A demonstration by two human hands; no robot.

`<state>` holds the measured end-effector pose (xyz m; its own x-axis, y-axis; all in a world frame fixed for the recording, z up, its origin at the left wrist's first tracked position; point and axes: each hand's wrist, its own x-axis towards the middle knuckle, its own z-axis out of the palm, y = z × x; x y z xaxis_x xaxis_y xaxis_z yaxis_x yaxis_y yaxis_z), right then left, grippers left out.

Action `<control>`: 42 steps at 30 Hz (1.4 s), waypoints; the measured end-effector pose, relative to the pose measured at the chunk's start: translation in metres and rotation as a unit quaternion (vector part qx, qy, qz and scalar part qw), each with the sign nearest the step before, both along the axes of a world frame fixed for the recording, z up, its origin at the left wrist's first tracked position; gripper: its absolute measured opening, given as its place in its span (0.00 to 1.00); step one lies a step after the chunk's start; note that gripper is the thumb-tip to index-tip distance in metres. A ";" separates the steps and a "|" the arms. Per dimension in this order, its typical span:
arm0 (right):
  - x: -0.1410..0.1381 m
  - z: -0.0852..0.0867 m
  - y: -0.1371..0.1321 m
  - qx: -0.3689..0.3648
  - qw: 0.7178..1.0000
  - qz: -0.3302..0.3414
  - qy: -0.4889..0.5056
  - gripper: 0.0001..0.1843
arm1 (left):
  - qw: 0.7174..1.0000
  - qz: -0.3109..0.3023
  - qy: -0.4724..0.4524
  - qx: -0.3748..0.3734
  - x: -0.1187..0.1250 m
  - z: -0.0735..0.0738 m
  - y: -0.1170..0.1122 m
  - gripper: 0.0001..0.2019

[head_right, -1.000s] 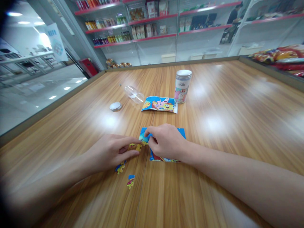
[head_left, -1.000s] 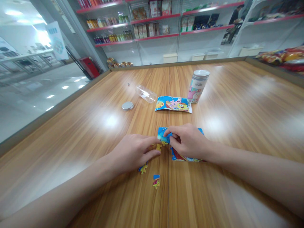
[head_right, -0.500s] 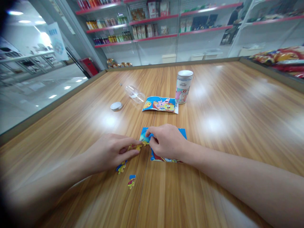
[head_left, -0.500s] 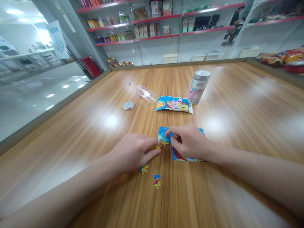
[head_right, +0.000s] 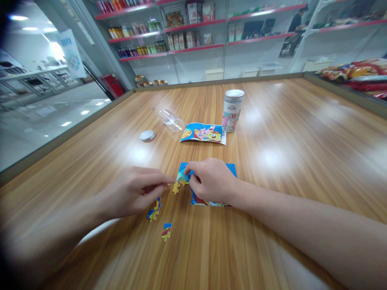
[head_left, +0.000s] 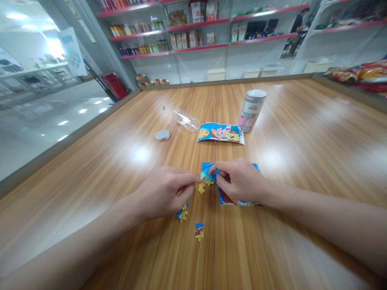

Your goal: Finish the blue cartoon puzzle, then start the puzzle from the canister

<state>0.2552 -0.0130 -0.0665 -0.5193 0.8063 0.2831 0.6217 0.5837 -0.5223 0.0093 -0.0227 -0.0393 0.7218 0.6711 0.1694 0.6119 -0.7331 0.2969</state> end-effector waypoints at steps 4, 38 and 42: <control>0.000 -0.001 0.000 0.003 1.000 -0.003 -0.008 0.13 | 0.998 -0.042 0.046 -0.019 -0.001 0.001 -0.002 0.13; 0.003 0.000 0.001 -0.008 0.999 0.010 -0.030 0.14 | 0.901 0.098 0.113 0.407 -0.060 0.033 -0.016 0.10; 0.002 -0.001 0.002 -0.009 0.999 0.005 -0.038 0.14 | 0.897 0.153 0.129 0.394 -0.083 0.015 -0.056 0.12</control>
